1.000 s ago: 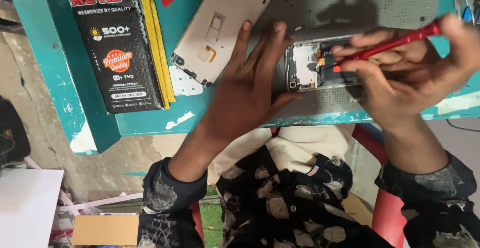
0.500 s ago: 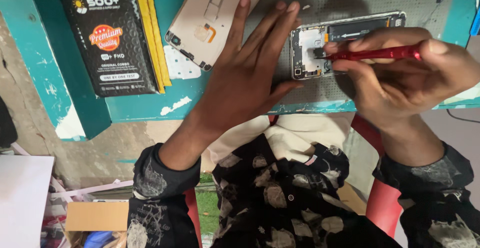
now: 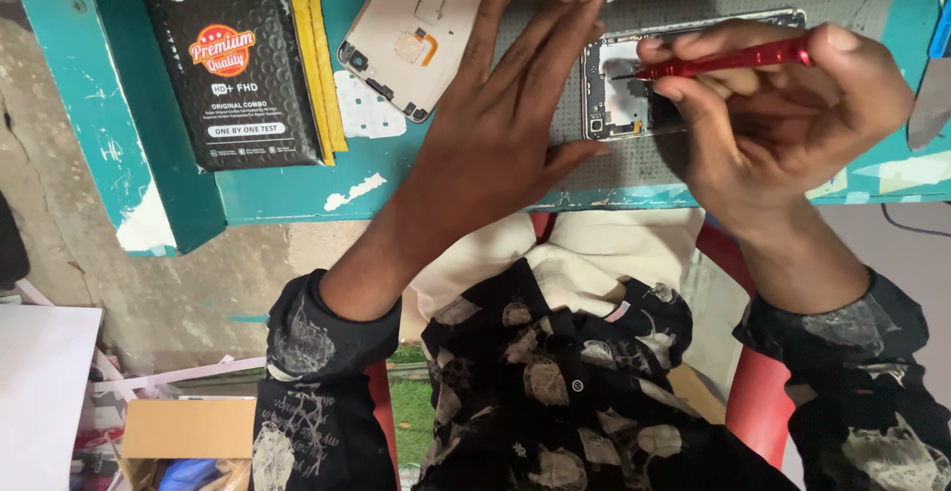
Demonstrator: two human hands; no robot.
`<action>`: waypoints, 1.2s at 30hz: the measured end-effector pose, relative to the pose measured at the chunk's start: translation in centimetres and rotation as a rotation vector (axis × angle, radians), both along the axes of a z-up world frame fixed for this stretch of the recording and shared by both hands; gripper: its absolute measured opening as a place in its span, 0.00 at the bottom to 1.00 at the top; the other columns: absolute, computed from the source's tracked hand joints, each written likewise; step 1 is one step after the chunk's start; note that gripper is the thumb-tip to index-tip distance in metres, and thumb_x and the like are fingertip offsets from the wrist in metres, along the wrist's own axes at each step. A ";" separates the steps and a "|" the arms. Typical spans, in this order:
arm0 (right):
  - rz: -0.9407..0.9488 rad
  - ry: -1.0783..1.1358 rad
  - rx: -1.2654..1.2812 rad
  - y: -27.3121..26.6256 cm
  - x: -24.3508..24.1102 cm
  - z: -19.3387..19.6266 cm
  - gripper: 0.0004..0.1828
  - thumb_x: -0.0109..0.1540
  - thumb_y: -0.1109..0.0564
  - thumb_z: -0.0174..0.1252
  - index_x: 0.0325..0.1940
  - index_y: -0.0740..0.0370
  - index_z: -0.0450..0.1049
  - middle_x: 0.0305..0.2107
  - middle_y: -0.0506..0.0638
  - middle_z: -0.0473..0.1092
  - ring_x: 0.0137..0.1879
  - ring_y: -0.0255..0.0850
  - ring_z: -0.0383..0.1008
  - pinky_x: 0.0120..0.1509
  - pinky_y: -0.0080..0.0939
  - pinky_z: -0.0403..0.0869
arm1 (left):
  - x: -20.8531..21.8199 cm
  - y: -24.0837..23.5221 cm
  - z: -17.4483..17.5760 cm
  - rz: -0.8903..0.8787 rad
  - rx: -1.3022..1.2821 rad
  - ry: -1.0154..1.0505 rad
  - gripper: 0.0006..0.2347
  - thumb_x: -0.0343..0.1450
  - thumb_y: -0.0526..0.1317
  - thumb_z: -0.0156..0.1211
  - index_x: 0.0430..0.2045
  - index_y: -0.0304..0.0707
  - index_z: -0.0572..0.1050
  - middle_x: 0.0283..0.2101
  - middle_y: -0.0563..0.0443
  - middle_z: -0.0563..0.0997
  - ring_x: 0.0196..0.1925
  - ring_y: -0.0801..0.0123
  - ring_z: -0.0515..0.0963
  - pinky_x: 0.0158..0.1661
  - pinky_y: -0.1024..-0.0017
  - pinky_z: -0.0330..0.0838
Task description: The person uses a red screwdriver to remove screws from a disassembled smartphone on a workbench. They lift and reposition the phone, then continue unscrewing internal components. The back cover and a replacement battery package are visible nearby.
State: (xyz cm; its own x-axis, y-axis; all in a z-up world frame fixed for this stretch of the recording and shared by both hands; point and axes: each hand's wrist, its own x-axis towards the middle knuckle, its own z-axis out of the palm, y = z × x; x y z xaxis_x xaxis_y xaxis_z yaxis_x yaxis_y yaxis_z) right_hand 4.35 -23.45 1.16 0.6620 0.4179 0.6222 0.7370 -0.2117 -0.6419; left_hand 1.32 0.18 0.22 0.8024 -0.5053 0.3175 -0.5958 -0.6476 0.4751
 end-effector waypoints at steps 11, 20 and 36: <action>0.039 -0.038 -0.061 0.8 0.2 0.7 0.42 0.69 0.78 0.55 0.74 0.50 0.41 0.49 0.70 0.69 0.54 0.57 0.81 0.60 0.47 0.85 | 0.0 0.0 -0.3 -0.007 0.003 -0.047 0.46 0.72 0.54 0.76 0.72 0.21 0.49 0.77 0.42 0.58 0.80 0.56 0.62 0.81 0.45 0.40; 0.053 -0.027 -0.086 1.3 -0.1 1.3 0.41 0.69 0.78 0.52 0.74 0.52 0.40 0.48 0.71 0.69 0.56 0.57 0.80 0.60 0.46 0.84 | -0.1 0.2 -0.5 -0.015 -0.034 -0.046 0.45 0.71 0.51 0.75 0.70 0.20 0.47 0.77 0.41 0.55 0.78 0.57 0.62 0.79 0.47 0.40; -0.093 0.143 -0.047 0.2 -1.1 0.1 0.47 0.74 0.80 0.52 0.77 0.39 0.36 0.52 0.69 0.68 0.55 0.54 0.80 0.65 0.45 0.84 | 0.0 0.0 0.1 -0.002 -0.030 -0.014 0.45 0.73 0.53 0.75 0.71 0.21 0.49 0.77 0.40 0.59 0.79 0.53 0.64 0.81 0.43 0.40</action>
